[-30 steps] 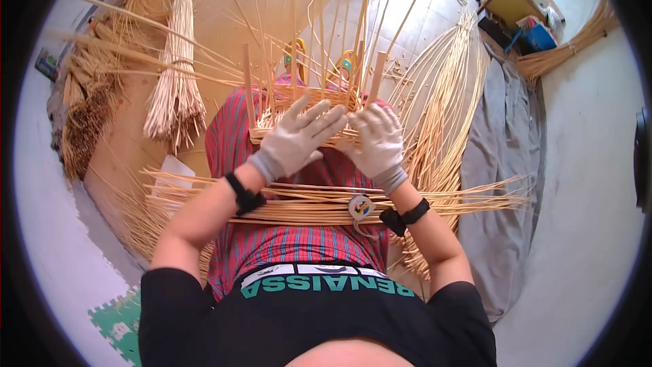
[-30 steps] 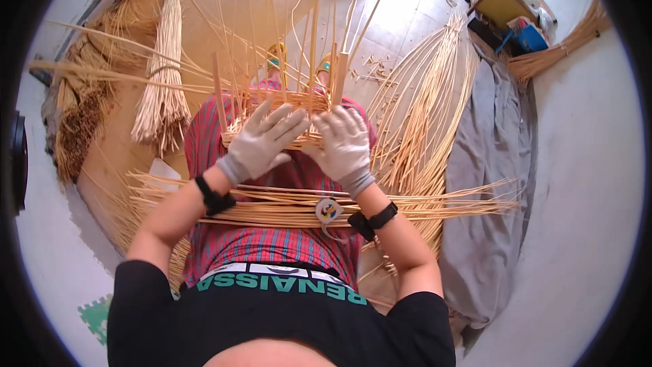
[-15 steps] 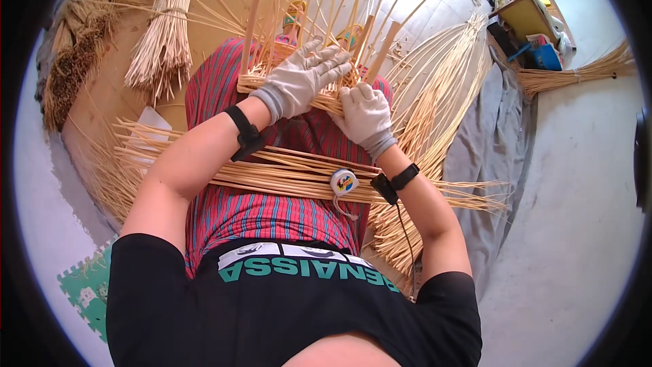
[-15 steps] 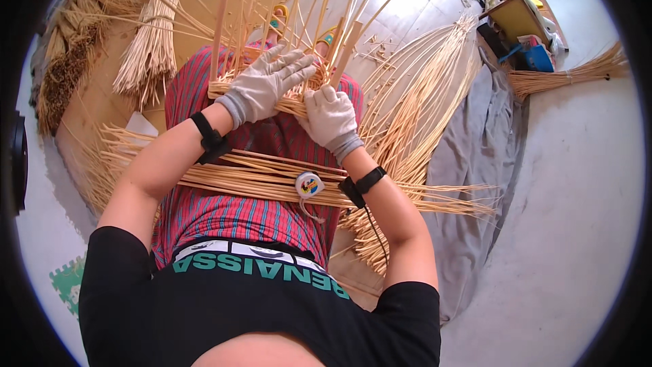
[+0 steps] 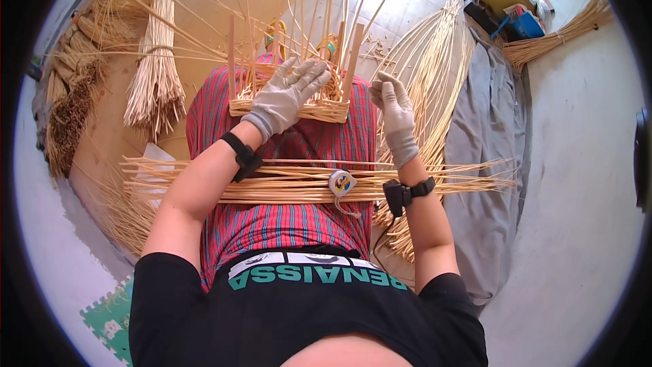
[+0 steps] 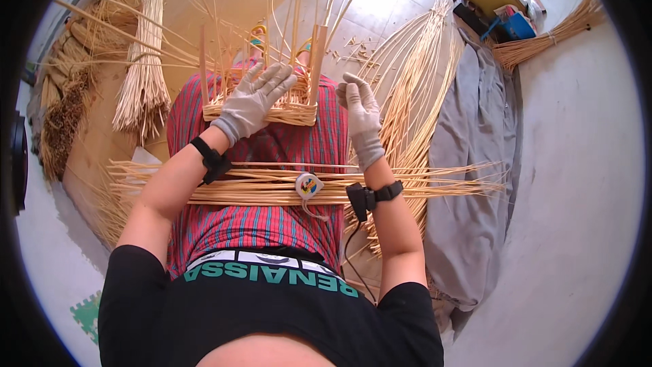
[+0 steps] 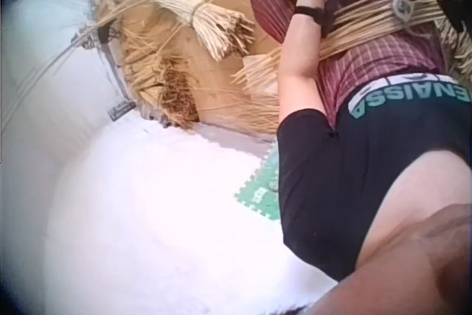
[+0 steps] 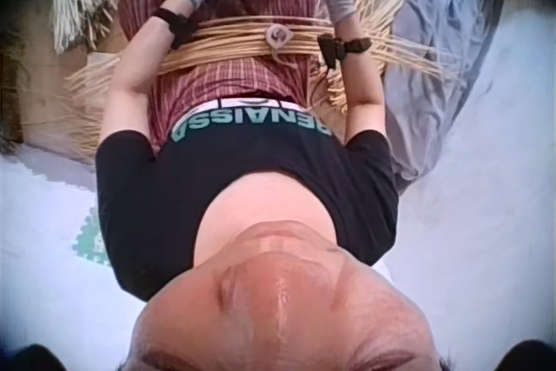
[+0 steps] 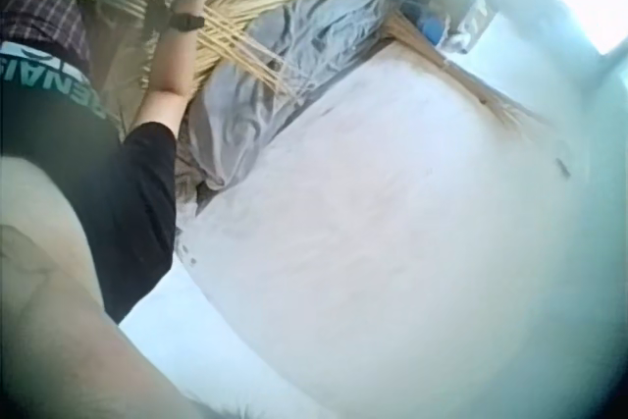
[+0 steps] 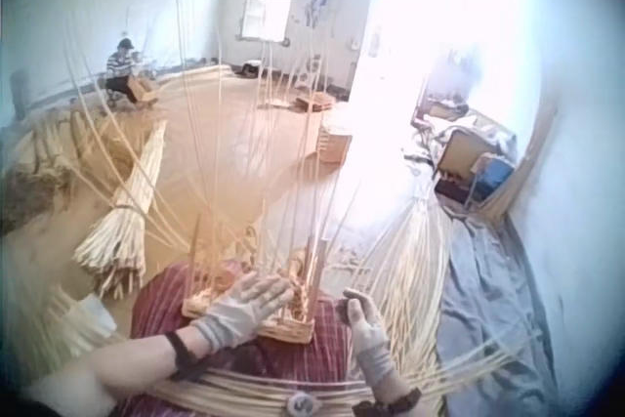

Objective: Weave a wooden basket using long reeds or plant strips.

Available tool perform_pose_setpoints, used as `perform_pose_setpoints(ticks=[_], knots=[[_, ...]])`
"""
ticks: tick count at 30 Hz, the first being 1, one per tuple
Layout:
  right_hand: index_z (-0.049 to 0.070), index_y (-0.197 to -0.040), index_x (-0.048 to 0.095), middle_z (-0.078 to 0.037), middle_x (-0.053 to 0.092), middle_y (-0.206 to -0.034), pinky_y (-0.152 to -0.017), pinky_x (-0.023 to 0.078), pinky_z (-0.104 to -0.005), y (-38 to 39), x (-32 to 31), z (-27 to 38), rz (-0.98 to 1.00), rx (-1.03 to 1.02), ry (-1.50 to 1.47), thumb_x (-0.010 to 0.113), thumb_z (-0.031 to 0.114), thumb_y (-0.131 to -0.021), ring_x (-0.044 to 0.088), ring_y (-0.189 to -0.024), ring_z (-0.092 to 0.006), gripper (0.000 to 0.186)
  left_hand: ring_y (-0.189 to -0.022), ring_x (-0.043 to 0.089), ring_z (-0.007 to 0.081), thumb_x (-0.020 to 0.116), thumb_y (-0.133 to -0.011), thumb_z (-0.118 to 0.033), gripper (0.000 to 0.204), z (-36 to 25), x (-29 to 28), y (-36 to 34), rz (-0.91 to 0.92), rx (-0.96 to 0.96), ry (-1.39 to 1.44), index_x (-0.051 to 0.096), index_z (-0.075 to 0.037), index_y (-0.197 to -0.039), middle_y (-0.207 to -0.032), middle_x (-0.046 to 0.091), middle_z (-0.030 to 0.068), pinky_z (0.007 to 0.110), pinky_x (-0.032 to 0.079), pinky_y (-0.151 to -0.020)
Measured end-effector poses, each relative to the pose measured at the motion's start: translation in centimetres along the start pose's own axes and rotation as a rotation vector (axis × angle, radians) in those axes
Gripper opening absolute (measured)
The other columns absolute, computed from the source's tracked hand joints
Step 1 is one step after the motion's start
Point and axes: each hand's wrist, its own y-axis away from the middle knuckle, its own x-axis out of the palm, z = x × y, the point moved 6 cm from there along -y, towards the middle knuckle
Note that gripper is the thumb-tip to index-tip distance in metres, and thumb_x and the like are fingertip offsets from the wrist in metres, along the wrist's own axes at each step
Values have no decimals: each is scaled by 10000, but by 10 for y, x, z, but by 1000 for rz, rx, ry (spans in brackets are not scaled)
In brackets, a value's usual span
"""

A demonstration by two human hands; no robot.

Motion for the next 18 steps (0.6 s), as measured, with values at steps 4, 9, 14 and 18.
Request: perform_pose_setpoints(ticks=[4,9,14,18], knots=[[62,-1324,646,-51,711,-1101,-904,566,-296,-13,20,-25,64,102,-168,577,328,-1089,673,-1000,-133,361,-1587,248,203,684,-795,-157,956,0,-1,-3,34,-3,3,266,-167,-1656,-1708,300,36,463,103,-1315],[16,-1313,611,-36,677,-1056,-846,566,-273,3,24,-24,-98,111,-2,583,231,-1084,657,-968,-134,315,-1583,254,232,714,-767,-192,999,-4,-11,1,42,-23,14,260,-168,-1657,-1710,286,58,452,127,-1321],[67,-1133,722,-73,702,-994,-823,556,-307,59,55,-4,279,-144,446,709,60,-963,672,-934,-158,171,-1583,249,236,714,-787,-234,971,-3,-10,3,64,-8,1,277,-162,-1651,-1711,281,55,455,118,-1327],[102,-1146,724,-129,719,-1028,-853,559,-392,50,77,40,133,-389,777,698,70,-926,701,-949,-326,224,-1587,236,243,734,-789,-281,977,-3,-5,2,15,3,-11,285,-159,-1648,-1713,273,56,462,120,-1327]])
